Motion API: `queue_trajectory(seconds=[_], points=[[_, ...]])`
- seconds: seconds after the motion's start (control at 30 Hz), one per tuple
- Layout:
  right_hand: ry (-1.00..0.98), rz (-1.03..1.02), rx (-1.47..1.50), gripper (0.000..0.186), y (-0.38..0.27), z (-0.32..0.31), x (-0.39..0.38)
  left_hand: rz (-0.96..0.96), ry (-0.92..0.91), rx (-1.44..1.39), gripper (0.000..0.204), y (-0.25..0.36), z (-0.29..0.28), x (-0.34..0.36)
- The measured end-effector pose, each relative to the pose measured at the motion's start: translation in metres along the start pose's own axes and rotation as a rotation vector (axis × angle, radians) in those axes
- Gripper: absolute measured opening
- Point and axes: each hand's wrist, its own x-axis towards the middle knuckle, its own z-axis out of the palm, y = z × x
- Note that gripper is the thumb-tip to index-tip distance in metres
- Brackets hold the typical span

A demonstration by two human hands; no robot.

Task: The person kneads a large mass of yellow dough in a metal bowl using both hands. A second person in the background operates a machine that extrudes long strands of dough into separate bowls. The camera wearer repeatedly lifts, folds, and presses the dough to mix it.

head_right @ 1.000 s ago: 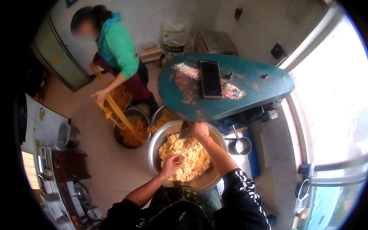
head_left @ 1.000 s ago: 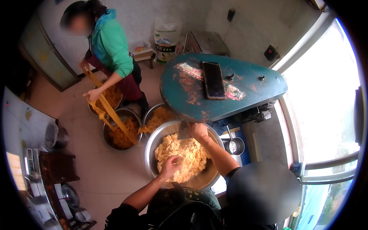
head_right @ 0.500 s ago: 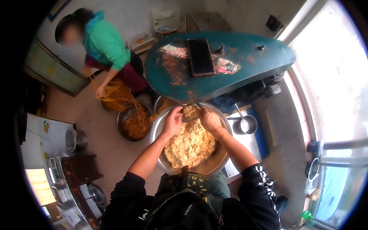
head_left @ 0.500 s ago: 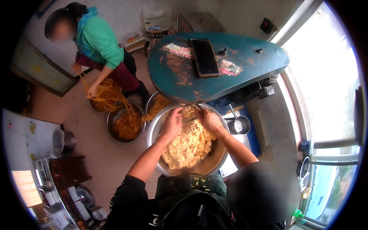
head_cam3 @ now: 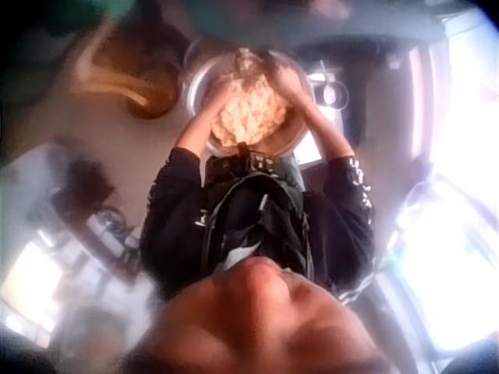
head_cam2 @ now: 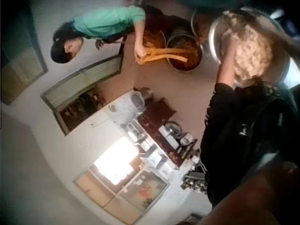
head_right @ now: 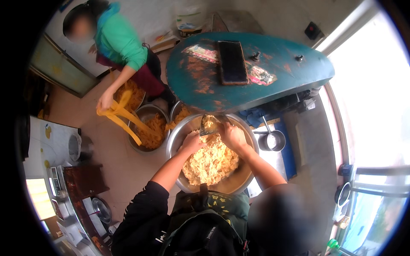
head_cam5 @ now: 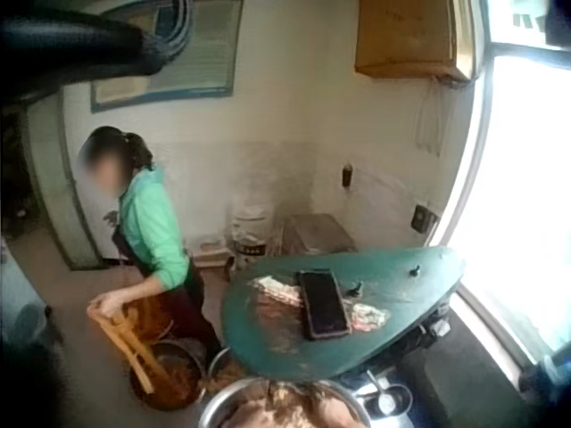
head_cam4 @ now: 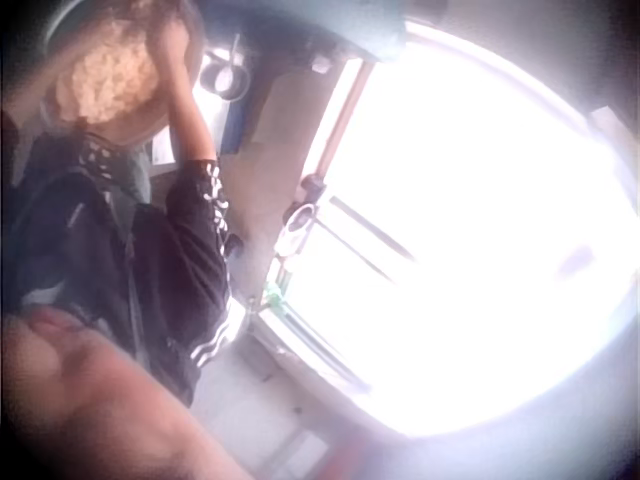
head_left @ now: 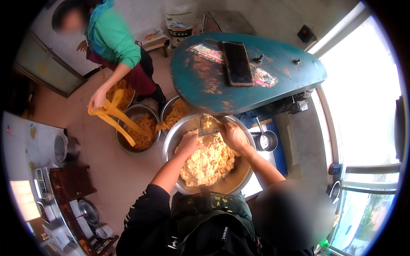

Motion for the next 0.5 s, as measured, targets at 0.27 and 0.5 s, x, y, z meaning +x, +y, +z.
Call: queue_trajectory(seconds=[0.27,0.5], points=[[0.047,-0.084,0.019,0.04,-0.001,-0.005,-0.02,-0.15,-0.037,-0.201,0.055,-0.017,0.004,-0.021],[0.126,-0.11,0.025,0.039,0.011,0.016,0.003,-0.098,-0.015,0.08,0.061,-0.018,0.004,-0.034]])
